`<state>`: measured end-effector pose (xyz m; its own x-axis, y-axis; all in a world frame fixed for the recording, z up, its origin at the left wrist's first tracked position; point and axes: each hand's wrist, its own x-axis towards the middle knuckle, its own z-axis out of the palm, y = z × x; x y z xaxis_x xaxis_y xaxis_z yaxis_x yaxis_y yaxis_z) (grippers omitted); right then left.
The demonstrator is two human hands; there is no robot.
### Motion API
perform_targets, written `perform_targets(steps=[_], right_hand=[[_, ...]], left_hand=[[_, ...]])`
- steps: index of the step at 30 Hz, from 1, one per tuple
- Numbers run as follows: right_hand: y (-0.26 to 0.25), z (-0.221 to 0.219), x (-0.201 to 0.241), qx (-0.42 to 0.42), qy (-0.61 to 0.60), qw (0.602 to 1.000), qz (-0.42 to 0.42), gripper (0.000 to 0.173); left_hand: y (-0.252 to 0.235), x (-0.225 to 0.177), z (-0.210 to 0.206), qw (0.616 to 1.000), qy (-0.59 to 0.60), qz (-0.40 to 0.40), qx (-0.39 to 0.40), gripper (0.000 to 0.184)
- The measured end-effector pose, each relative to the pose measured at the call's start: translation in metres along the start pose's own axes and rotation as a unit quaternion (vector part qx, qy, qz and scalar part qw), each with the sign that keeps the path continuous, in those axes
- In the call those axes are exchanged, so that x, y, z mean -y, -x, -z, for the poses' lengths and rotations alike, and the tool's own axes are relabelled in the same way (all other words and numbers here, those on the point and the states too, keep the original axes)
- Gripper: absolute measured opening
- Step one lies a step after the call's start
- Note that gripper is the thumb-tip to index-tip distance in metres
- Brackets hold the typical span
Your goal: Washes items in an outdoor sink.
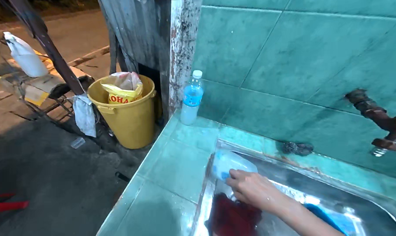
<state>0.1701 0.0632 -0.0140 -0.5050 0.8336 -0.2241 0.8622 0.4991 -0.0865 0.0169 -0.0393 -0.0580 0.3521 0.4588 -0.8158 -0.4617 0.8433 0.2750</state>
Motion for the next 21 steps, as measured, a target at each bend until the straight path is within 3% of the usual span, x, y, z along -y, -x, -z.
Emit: perform_targets(steps=[2,3,5,6,10,11,13,16,17,19,21], right_hand=[[0.038,-0.015,0.016,-0.006,0.006,1.0,0.0,0.013],[0.053,-0.023,0.022,0.004,-0.005,1.0,-0.003,0.013],[0.076,-0.034,0.027,0.054,-0.057,0.997,-0.005,0.015],[0.084,-0.035,0.027,0.081,-0.097,0.992,0.001,0.017],[0.1,0.001,0.012,0.154,-0.232,0.961,-0.006,0.03],[0.102,0.017,0.002,0.121,-0.243,0.962,-0.023,0.028],[0.101,0.044,-0.024,-0.026,-0.206,0.977,-0.058,0.028],[0.085,0.067,-0.068,-0.201,-0.061,0.974,-0.083,0.05],[0.081,0.07,-0.07,-0.228,-0.042,0.969,-0.086,0.047],[0.079,0.06,-0.048,-0.222,-0.052,0.969,-0.097,0.023],[0.082,0.024,-0.008,-0.131,-0.066,0.978,-0.146,0.019]], left_hand=[[-0.011,0.016,0.009,0.992,0.104,-0.053,0.04,0.035],[-0.022,0.027,0.019,0.981,0.135,-0.085,0.11,0.035],[-0.047,0.037,0.024,0.952,0.125,-0.132,0.248,0.053],[-0.049,0.036,0.017,0.955,0.088,-0.122,0.257,0.055],[-0.035,0.036,-0.006,0.989,-0.059,-0.114,0.08,0.049],[-0.034,0.035,-0.009,0.99,-0.06,-0.109,0.066,0.049],[-0.037,0.035,-0.01,0.991,-0.064,-0.1,0.066,0.051],[-0.04,0.039,-0.008,0.987,-0.093,-0.106,0.074,0.062],[-0.04,0.04,-0.008,0.986,-0.104,-0.112,0.068,0.064],[-0.041,0.039,-0.006,0.982,-0.128,-0.124,0.061,0.069],[-0.041,0.04,-0.005,0.98,-0.135,-0.139,0.051,0.069]])
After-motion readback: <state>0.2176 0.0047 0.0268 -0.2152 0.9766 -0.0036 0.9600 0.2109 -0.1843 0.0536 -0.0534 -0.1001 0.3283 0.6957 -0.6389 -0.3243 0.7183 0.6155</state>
